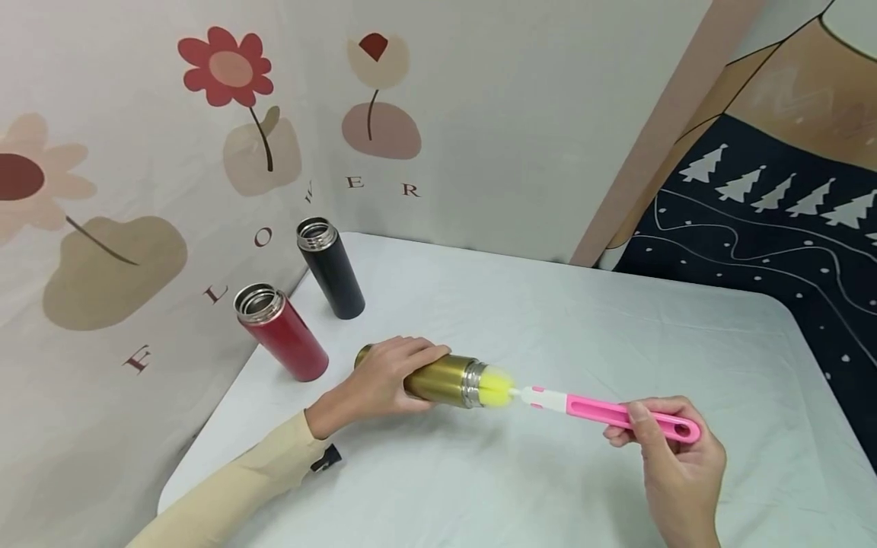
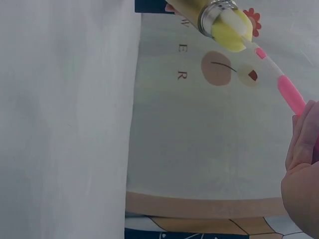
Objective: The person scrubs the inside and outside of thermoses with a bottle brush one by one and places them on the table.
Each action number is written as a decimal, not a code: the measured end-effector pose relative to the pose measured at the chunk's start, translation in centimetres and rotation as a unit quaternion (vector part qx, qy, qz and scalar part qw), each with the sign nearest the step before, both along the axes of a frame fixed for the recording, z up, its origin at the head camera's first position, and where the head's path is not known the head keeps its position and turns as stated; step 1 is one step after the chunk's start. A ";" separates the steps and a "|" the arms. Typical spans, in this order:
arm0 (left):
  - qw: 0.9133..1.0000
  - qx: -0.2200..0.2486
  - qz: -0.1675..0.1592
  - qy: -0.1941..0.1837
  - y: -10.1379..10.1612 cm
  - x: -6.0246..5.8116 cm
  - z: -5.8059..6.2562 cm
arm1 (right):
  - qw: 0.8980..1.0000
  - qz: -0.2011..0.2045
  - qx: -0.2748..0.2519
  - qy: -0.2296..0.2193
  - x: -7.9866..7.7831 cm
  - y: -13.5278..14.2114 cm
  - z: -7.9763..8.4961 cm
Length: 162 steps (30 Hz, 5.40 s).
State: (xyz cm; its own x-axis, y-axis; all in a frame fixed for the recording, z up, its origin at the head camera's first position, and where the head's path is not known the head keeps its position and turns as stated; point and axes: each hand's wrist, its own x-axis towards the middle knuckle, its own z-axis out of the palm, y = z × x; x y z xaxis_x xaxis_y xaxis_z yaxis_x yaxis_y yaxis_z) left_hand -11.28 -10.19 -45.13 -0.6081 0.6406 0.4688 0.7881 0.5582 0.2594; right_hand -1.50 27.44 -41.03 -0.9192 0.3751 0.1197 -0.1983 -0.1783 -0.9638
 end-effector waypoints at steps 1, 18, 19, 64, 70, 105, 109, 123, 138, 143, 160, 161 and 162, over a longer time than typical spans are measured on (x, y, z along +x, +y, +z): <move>1.000 0.001 -0.002 0.003 -0.1 0.0 -0.1 | 1.000 0.006 0.005 0.000 0.0 -0.2 0.0; 0.997 0.029 -0.019 0.073 0.8 1.0 -0.2 | 0.980 0.114 0.107 0.119 -1.0 -4.6 -1.0; 0.996 0.028 -0.022 0.082 0.9 1.1 -0.1 | 0.979 0.123 0.112 0.121 -1.0 -5.1 -1.2; 0.987 -0.057 0.023 0.151 -1.4 1.3 2.1 | 0.980 -0.121 -0.151 -0.043 0.4 0.2 1.1; 0.983 -0.059 0.017 0.172 -1.4 1.5 2.2 | 0.983 -0.095 -0.149 -0.038 0.5 -1.8 0.7; 0.987 -0.073 0.042 0.136 0.3 2.5 1.9 | 0.996 -0.012 -0.087 -0.002 0.7 -2.5 1.0; 0.985 -0.077 0.046 0.150 -0.5 2.4 1.7 | 0.991 -0.043 -0.127 -0.001 0.9 -1.4 1.2; 0.981 -0.062 0.034 0.183 -1.4 2.2 2.0 | 0.978 -0.087 -0.187 0.018 0.6 -0.5 1.8; 0.966 -0.067 0.048 0.244 -0.7 1.8 2.5 | 0.980 -0.085 -0.178 -0.004 0.7 -4.1 1.4; 0.966 -0.069 0.045 0.247 0.0 2.2 2.3 | 0.987 -0.023 -0.159 0.028 1.1 -5.2 0.6; 0.979 -0.100 0.016 0.176 0.3 3.3 2.6 | 0.997 0.020 -0.069 0.007 2.3 -5.7 0.0; 0.980 -0.094 0.019 0.173 0.0 3.2 2.6 | 0.997 0.015 -0.079 0.009 2.3 -5.2 0.2; 0.981 -0.090 0.022 0.172 -0.2 3.1 2.7 | 0.996 0.008 -0.091 0.008 2.2 -4.8 0.4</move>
